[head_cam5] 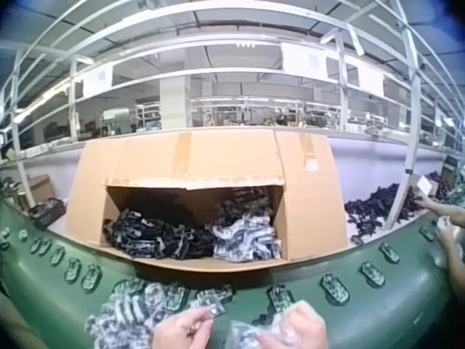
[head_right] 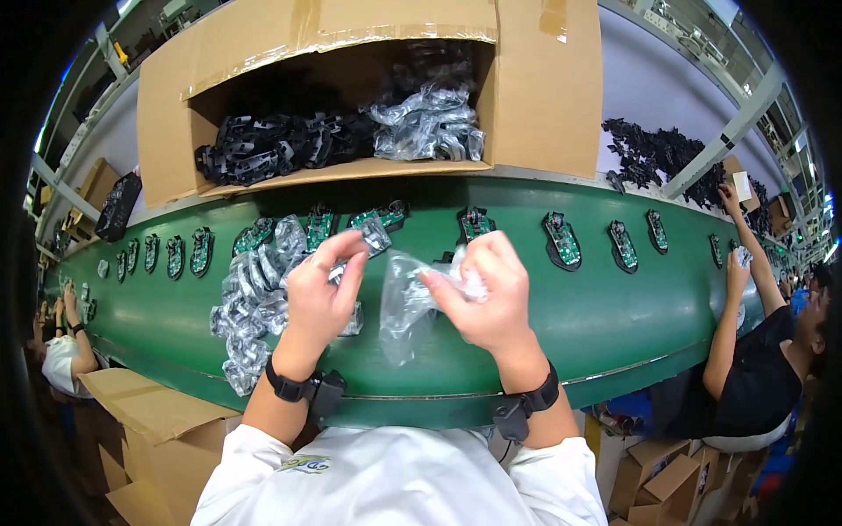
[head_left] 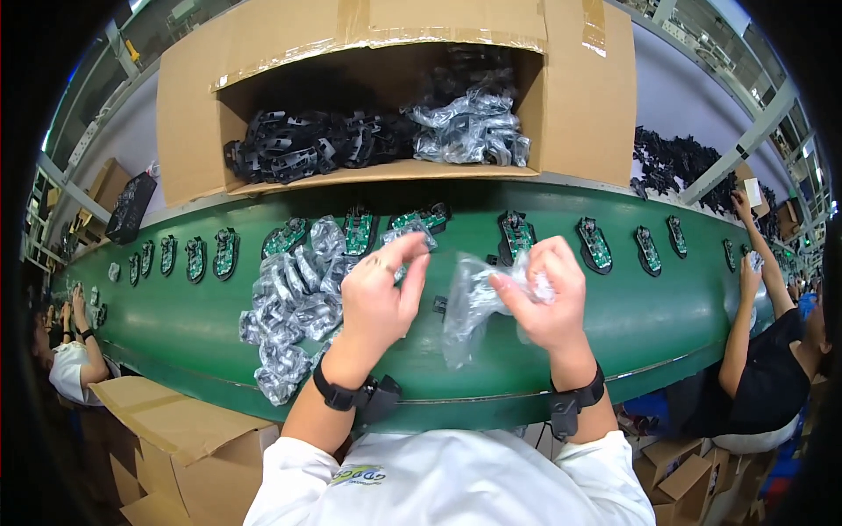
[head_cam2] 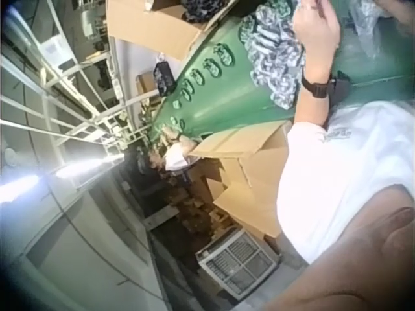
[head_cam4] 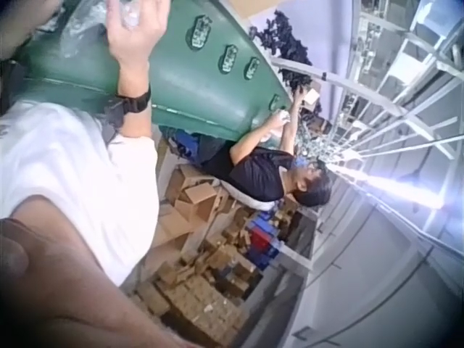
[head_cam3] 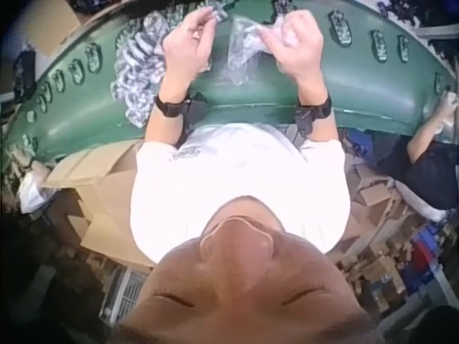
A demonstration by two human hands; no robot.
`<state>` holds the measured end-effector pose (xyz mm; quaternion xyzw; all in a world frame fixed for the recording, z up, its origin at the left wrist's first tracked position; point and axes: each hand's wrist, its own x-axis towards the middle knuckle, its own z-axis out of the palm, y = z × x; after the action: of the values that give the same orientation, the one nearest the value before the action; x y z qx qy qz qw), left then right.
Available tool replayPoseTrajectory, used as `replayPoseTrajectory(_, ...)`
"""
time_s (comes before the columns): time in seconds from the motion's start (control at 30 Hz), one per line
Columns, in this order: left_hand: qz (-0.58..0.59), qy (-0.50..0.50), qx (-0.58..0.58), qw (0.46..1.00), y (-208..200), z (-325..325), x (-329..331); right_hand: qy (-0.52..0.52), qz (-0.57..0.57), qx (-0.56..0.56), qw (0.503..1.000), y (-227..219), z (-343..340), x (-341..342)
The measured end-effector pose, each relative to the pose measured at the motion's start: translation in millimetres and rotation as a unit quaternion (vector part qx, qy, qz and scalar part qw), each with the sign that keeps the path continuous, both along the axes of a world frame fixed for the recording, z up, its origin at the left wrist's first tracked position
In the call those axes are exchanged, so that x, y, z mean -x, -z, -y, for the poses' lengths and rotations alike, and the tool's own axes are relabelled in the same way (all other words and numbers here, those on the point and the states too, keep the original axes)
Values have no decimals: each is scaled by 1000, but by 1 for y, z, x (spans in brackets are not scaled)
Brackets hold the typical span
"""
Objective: Assembling components for computer mice on a factory assembly line and packaging them into boxes.
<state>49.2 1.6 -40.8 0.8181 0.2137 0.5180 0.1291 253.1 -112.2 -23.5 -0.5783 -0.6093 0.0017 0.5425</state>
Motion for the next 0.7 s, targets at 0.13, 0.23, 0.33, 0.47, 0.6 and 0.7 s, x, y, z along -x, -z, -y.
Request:
replayPoseTrajectory(0.13, -271, -117, 134, 946, 8, -22, -18, -28, -65, -126, 989, 39, -8, -18)
replayPoseTrajectory(0.23, -395, -167, 58, 902, 30, -41, -37, -65, -226, -57, 970, 63, 4, -11)
replayPoseTrajectory(0.33, -359, -135, 106, 917, 39, -57, -37, -90, -196, -46, 975, 64, 6, -8)
replayPoseTrajectory(0.47, -78, 102, 327, 936, 26, -29, -22, -71, -201, 86, 973, 50, 16, -6)
replayPoseTrajectory(0.6, 0, 266, 441, 858, 4, 12, 0, -85, -173, 89, 977, 48, 9, 14)
replayPoseTrajectory(0.7, -16, 315, 446, 837, 7, 12, 19, -141, -245, 44, 958, 50, 7, 17)
